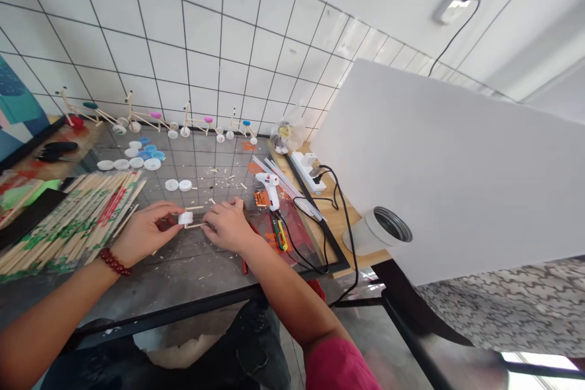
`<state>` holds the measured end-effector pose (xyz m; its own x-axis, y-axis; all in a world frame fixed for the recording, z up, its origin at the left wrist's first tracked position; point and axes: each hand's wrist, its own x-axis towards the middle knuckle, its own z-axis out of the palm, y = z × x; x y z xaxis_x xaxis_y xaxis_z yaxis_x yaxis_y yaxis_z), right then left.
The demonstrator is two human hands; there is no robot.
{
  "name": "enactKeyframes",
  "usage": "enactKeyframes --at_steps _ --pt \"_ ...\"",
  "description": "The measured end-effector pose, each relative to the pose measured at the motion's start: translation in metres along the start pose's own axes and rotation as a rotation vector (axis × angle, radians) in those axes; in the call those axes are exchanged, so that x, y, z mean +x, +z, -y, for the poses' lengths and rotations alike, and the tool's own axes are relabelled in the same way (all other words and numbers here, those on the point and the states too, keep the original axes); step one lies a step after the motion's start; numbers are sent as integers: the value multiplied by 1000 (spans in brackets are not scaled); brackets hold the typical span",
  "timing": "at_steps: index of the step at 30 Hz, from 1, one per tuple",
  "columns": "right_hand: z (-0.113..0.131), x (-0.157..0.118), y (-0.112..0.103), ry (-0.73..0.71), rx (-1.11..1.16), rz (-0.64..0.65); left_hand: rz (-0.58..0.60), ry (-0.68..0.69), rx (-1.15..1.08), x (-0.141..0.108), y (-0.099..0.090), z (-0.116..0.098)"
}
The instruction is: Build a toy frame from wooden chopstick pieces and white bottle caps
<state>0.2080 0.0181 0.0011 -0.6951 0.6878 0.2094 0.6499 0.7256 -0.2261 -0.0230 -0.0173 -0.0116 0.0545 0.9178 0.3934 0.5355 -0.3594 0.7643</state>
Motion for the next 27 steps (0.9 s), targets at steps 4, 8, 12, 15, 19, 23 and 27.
enactKeyframes --at_steps 4,8,12,15,19,23,27 --pt "-1 0 1 -8 18 -15 2 -5 -2 0 0 1" --pt "-2 1 1 -25 7 -8 8 -10 2 0 0 1" --pt "-3 2 2 -46 -8 16 8 -16 8 -1 0 0" --pt "-3 2 3 -52 -18 13 6 -20 8 -1 0 0" --pt "-4 2 3 -61 -21 12 14 -18 11 -1 1 1" --pt "-3 2 3 -60 -19 16 4 0 19 -1 1 3" --pt "-4 2 3 -76 -12 21 3 16 19 -1 1 2"
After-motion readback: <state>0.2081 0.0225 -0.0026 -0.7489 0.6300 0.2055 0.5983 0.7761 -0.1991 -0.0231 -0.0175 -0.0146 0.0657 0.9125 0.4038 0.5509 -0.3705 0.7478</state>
